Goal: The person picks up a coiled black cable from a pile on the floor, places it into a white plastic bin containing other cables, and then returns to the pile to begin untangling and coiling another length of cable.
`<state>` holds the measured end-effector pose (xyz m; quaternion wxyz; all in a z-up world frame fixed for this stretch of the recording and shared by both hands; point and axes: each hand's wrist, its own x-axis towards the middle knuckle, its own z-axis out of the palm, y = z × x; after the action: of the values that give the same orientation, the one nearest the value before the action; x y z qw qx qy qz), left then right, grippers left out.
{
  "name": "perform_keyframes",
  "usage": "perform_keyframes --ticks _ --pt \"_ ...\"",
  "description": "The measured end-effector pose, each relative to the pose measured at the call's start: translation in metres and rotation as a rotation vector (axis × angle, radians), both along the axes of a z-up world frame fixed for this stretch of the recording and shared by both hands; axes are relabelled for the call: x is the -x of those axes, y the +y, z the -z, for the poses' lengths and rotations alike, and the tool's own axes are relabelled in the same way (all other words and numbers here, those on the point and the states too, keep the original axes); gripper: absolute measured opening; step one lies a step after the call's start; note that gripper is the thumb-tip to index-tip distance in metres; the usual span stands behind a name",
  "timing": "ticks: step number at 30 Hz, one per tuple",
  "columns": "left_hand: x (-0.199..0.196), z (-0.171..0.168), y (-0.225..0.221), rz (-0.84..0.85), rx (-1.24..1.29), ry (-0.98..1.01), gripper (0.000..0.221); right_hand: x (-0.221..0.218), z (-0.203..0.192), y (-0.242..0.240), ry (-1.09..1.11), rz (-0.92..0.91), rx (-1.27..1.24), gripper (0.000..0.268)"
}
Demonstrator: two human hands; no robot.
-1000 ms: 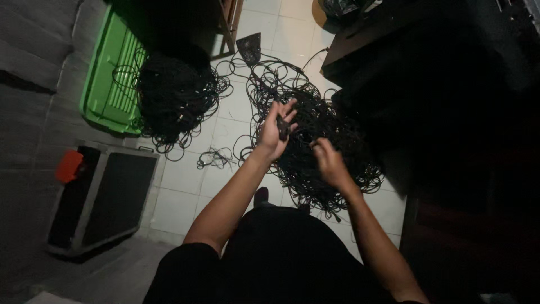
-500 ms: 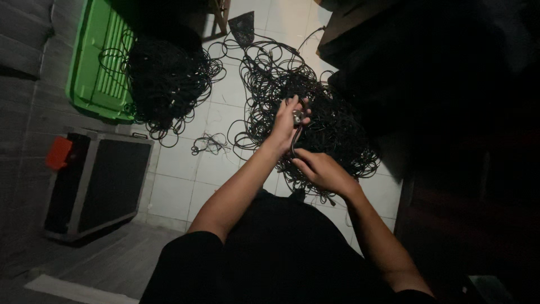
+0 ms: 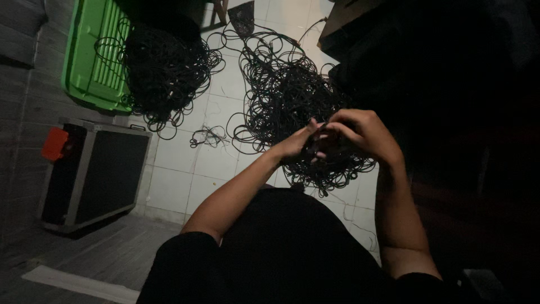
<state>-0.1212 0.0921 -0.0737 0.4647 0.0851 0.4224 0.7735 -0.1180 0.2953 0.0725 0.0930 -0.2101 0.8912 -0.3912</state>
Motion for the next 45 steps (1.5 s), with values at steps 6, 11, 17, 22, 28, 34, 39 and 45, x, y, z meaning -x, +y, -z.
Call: perform_keyframes --ticks 6,11,17,22,28,34,39,45 --pt "0.008 -0.020 -0.010 -0.132 0.018 -0.115 0.058 -0.011 -0.016 -0.013 0.070 -0.137 0.076 0.016" --pt "0.009 -0.024 -0.010 -0.094 0.007 -0.063 0.052 -0.004 -0.015 -0.012 0.090 -0.085 0.053 0.014" --pt "0.001 -0.051 -0.018 0.110 -0.304 0.010 0.046 0.025 0.032 0.001 0.025 0.090 0.118 0.012" --pt "0.015 -0.055 -0.025 -0.022 -0.195 0.135 0.053 0.035 0.102 0.005 -0.197 0.230 0.334 0.011" --pt "0.020 -0.026 -0.028 -0.132 -0.028 0.073 0.045 0.018 0.162 0.005 -0.346 0.319 0.530 0.014" --pt "0.016 -0.002 -0.017 -0.297 -0.098 -0.037 0.044 0.017 0.174 0.015 -0.261 0.271 0.620 0.015" --pt "0.016 -0.018 -0.005 -0.471 -0.113 -0.079 0.042 0.010 0.184 0.002 -0.497 0.270 0.740 0.024" --pt "0.032 -0.028 -0.005 -0.763 -0.162 -0.226 0.027 -0.021 0.187 -0.026 -0.482 0.139 0.482 0.032"
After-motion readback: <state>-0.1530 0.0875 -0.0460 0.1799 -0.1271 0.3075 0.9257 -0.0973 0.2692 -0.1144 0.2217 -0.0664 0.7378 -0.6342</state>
